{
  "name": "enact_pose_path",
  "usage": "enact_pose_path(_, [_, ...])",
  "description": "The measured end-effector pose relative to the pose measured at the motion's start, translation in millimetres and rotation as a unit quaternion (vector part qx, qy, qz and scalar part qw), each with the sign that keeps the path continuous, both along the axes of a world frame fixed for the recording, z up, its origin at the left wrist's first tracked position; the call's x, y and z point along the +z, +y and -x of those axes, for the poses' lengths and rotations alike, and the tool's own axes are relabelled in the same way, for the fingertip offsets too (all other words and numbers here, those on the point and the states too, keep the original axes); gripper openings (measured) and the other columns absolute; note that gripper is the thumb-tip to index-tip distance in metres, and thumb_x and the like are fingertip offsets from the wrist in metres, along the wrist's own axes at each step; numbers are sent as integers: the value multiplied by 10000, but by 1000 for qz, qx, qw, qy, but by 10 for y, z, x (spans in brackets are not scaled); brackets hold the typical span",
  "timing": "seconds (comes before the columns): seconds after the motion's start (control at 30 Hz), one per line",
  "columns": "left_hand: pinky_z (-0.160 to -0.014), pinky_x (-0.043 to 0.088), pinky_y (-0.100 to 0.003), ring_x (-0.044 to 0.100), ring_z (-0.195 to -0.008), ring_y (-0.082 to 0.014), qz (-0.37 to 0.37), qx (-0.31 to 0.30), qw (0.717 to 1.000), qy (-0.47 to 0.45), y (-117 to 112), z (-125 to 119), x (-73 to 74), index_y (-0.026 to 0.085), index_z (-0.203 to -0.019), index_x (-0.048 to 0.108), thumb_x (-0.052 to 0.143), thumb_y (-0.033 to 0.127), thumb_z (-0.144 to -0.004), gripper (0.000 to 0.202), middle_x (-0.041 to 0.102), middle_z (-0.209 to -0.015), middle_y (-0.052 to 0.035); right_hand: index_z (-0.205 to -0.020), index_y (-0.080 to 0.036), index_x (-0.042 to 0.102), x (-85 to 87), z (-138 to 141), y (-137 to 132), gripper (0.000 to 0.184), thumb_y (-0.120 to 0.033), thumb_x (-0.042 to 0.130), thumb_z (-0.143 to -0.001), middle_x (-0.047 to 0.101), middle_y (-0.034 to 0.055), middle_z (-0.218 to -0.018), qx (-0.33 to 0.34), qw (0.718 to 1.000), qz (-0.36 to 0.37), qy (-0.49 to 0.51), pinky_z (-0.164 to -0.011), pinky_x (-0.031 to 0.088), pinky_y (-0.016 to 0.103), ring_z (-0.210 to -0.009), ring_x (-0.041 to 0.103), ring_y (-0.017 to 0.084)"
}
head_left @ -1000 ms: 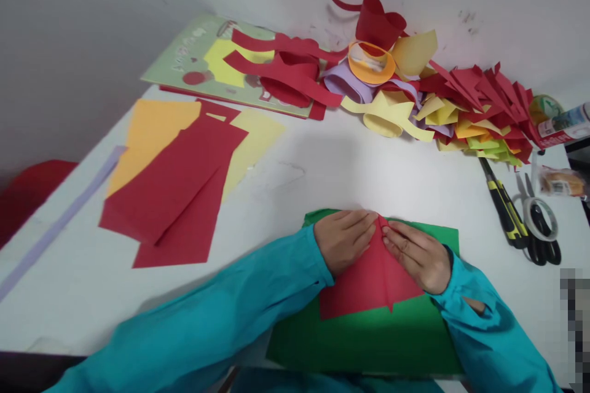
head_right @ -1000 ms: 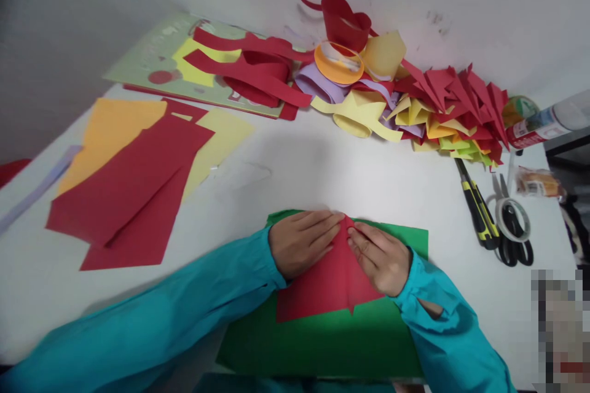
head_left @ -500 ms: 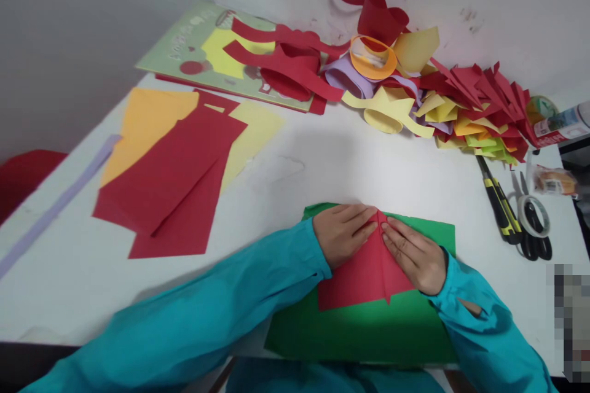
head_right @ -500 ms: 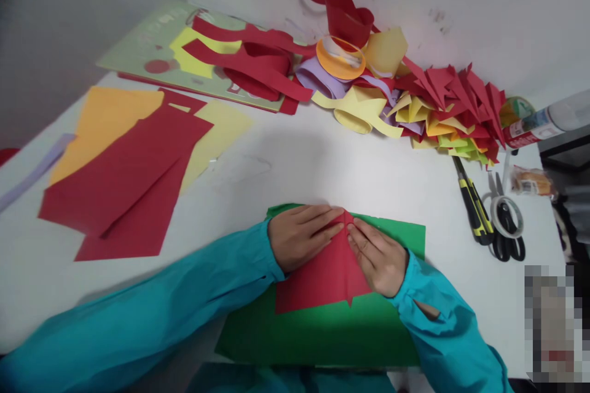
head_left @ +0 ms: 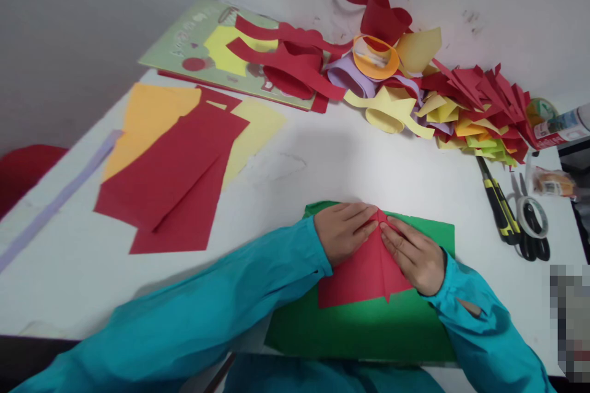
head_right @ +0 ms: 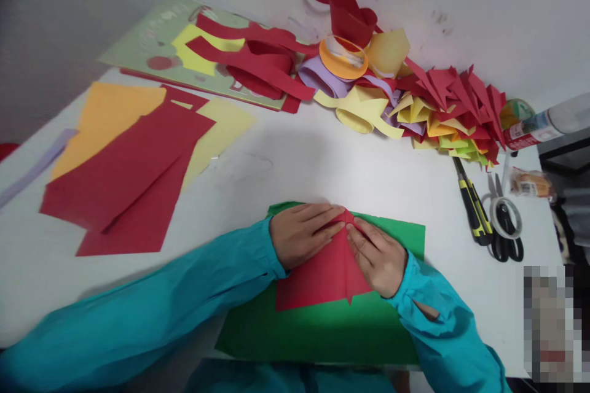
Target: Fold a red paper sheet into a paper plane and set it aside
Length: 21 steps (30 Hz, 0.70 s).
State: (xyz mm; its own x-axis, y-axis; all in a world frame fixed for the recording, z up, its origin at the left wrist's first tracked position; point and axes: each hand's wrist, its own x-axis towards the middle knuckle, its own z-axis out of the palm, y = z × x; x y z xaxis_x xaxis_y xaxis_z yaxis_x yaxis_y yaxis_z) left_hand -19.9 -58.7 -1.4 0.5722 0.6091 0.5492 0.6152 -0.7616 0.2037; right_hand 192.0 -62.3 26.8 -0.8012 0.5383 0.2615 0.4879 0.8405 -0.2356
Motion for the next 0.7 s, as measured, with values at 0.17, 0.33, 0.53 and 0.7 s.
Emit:
enact_pose_path(0.17, [-814,491,-359,525,-1019,-214,-14,-4,1000,-1,16,12,-18,119,-961,573,457,165,-851,166,599,-1098,-129,-1236,-58,469,-15,-9,-1,360,-83,372,-891,585,118,-1172,26,999,-28,-1,-965,477,360,-1250,360,228])
enact_pose_path(0.33, [-821,495,-351,529,-1030,-206,-28,-9,1000,-4,21,27,-54,134,-984,565,457,207,-863,178,604,-1096,-115,-1301,-110,397,-151,-41,-51,399,-102,335,-907,554,89,-1220,-3,1000,-6,28,-981,463,375,-1256,353,219])
enact_pose_path(0.53, [-839,488,-365,514,-1058,-214,-8,-7,1000,7,7,30,-38,127,-1001,560,451,211,-870,190,588,-1125,-128,-1291,-89,405,-165,-30,-67,383,-118,307,-923,556,90,-1218,-22,999,13,39,-1001,444,358,-1258,353,201])
enact_pose_path(0.7, [-794,507,-350,533,-1006,-209,-60,-5,998,-20,29,8,-76,123,-955,571,419,198,-874,188,609,-1073,-124,-1275,-72,427,-102,-26,-47,379,-111,332,-911,553,105,-1219,6,1000,14,4,-1001,446,356,-1268,335,211])
